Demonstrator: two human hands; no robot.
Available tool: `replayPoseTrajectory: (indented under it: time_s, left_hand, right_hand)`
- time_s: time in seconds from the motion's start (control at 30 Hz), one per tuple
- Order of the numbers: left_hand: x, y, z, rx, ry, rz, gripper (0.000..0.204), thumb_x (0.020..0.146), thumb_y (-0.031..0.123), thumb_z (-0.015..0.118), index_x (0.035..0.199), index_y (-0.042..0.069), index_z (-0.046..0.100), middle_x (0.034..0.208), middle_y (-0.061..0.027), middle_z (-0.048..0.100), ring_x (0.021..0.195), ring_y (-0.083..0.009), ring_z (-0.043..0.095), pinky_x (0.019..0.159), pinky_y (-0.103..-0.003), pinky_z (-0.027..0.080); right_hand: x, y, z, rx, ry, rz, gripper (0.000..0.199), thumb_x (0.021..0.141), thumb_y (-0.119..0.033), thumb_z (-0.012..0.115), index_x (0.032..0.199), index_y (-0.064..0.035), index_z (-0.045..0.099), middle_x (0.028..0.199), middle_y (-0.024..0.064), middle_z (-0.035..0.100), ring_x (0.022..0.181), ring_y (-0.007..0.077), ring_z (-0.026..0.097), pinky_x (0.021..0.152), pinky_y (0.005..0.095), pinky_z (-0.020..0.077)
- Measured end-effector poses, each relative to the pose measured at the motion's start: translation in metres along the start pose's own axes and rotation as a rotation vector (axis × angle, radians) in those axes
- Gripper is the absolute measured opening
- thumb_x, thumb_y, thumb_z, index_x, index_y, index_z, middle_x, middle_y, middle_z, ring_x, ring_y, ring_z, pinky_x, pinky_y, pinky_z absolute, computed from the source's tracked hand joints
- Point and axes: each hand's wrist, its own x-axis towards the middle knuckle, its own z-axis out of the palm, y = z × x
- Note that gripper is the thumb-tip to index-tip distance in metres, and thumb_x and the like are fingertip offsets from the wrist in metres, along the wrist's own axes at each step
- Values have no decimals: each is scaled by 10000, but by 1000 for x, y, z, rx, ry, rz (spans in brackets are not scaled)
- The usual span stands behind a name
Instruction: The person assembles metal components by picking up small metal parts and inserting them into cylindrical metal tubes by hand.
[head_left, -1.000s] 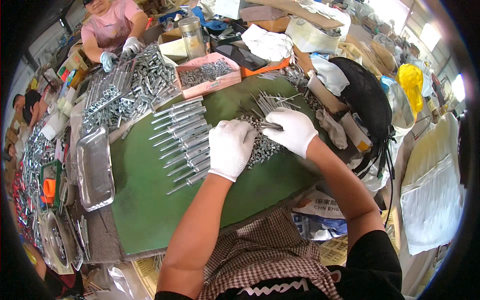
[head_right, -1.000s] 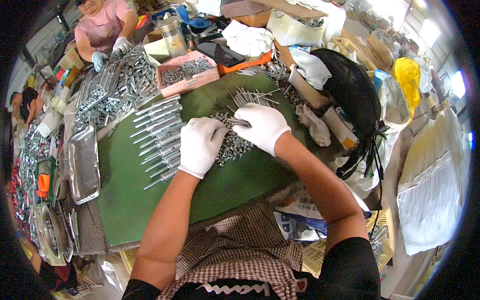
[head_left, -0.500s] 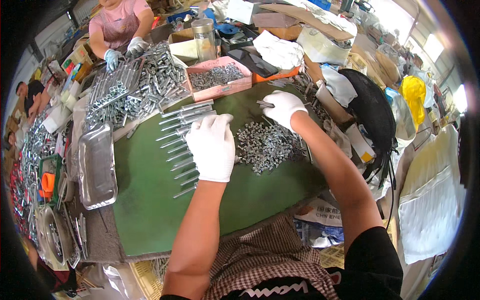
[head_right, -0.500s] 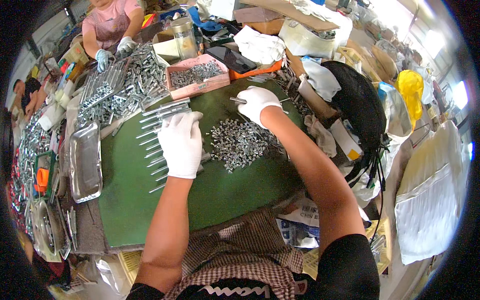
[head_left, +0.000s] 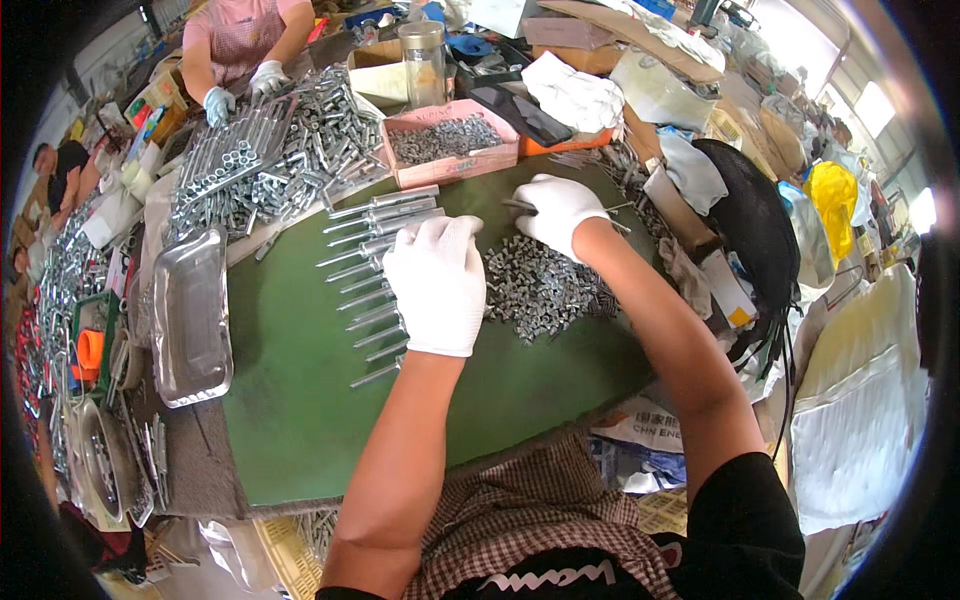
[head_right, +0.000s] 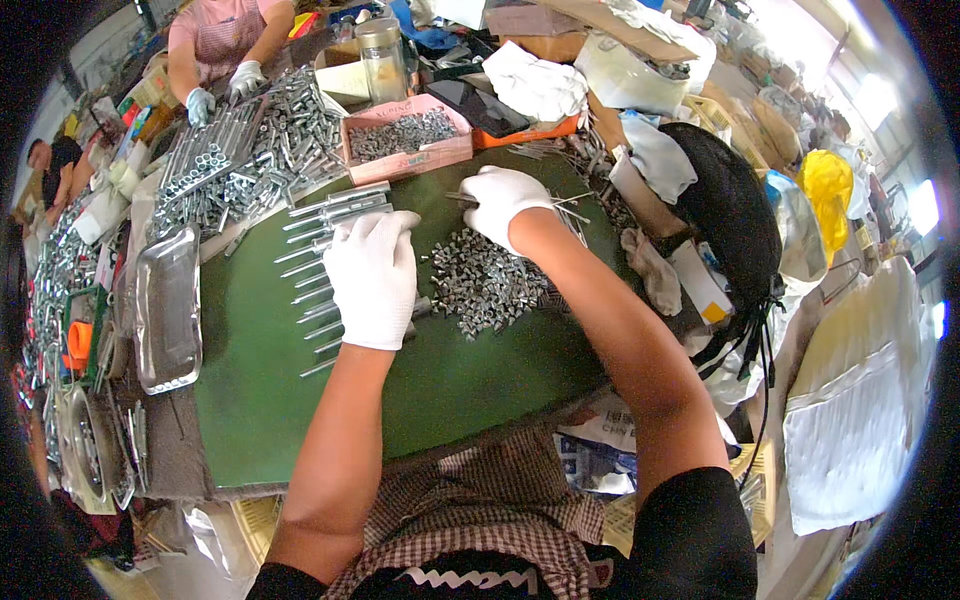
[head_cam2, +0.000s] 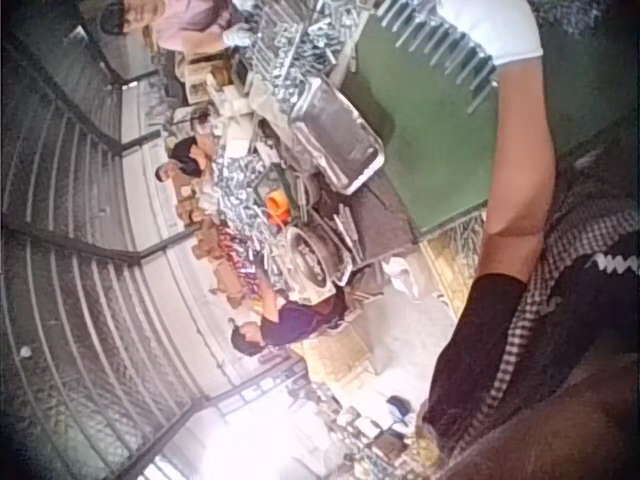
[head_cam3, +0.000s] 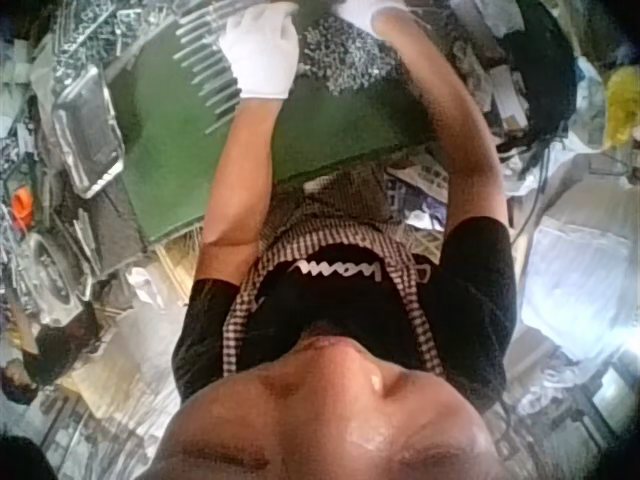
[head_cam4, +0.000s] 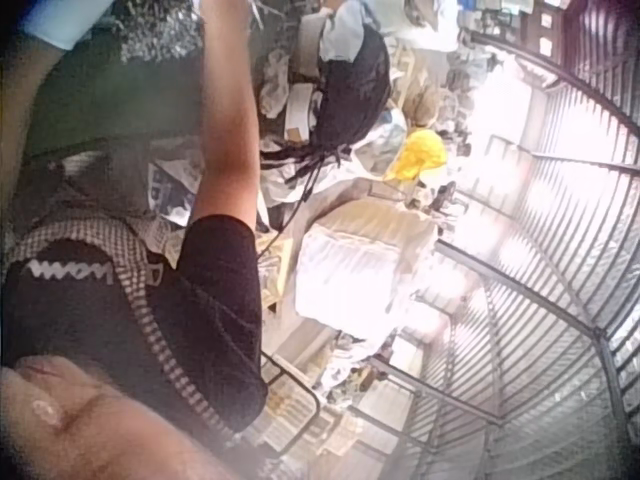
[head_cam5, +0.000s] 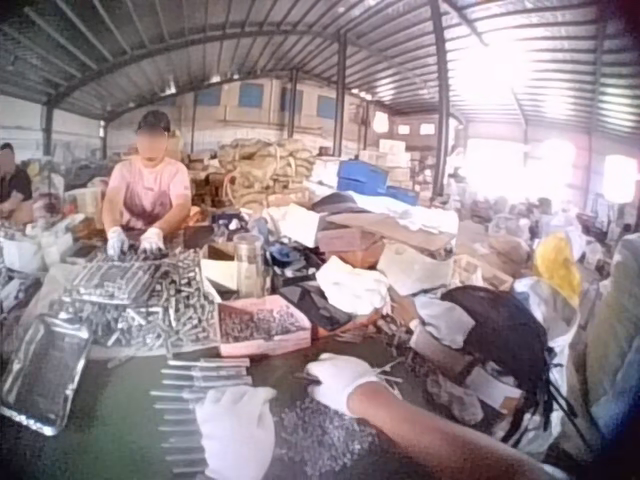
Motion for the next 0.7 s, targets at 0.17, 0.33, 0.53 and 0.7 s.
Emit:
replayPoseTrajectory:
  time_s: [0.17,0.33,0.53,0.7]
  left_hand:
    - [1,0,0,4,-18,4,175,795,40,661,899,176,697,860,-51,686,811,-302,626,718,-420,489]
    - [6,12,-5,-228,-92,57,124,770,75,715,887,113,706,889,-78,714,862,-286,657,768,-397,509]
    - [2,19,-2,-364,-198,120,113,743,89,751,830,79,679,831,-94,702,819,-304,656,744,-407,506]
    - [0,24,2,-365,-270,174,123,741,107,756,788,75,647,808,-92,688,799,-314,645,723,-417,500]
  right_hand:
    - [3,-6,5,-80,2,1,322,857,-290,617,1085,-69,670,1148,170,655,1059,351,643,938,439,511]
    - [-28,2,1,374,64,-84,318,843,-303,654,1028,-45,662,977,177,677,938,326,662,839,411,512]
    - [-61,8,7,736,97,-83,329,827,-268,716,1026,-15,651,892,128,656,821,204,614,780,339,496]
    - [-68,18,24,856,79,-78,321,839,-235,716,1061,-16,641,892,109,659,811,175,609,766,318,494]
